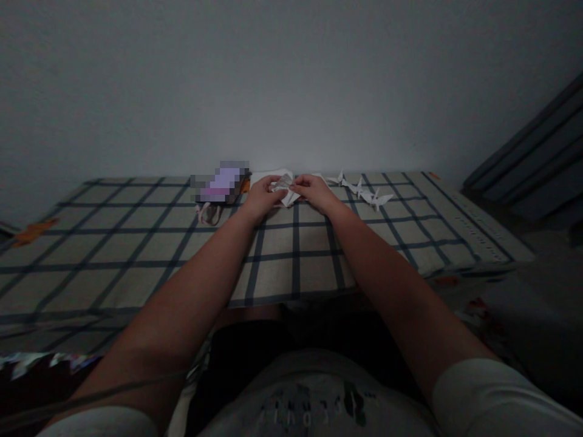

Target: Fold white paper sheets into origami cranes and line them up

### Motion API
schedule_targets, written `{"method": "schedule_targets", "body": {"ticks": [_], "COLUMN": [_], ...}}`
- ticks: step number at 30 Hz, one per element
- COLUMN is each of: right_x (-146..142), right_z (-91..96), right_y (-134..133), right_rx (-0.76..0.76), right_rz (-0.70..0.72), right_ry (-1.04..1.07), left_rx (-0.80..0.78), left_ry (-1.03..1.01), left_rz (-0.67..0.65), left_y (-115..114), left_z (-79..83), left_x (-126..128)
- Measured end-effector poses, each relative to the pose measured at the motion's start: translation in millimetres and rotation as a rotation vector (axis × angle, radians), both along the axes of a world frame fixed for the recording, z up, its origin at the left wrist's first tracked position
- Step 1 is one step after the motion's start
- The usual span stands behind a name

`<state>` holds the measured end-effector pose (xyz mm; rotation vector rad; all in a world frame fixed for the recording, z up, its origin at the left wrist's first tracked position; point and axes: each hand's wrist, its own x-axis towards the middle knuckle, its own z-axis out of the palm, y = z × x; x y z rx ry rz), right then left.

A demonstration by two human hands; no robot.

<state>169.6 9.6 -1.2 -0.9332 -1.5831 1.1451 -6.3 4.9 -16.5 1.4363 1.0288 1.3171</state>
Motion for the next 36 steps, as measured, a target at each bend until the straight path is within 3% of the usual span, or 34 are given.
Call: {"method": "schedule_targets", "body": {"ticks": [6,21,26,36], "right_x": [-1,-3,-3,-4], "right_z": [3.6,3.6,1.7,-2.0], "right_y": [-2,-2,0,4], "right_rx": [-0.010,0.005,0.007,-0.020], "right_rz": [-0.045,-0.040,-0.056,-0.026], "right_ry": [-0.037,-0.021,-0.027,0.043], "left_rx": [0.036,-0.035,-0.014,0.024], "left_ry": [0.042,-0.005,0.000,-0.004], "left_rz": [0.007,-0.011,-0.065,-0.005], "left_y": [5,-8,-1,0], "left_z": [-4.3,6.2,-0.1,0.4], "left_x": [-2,5,2,1]}}
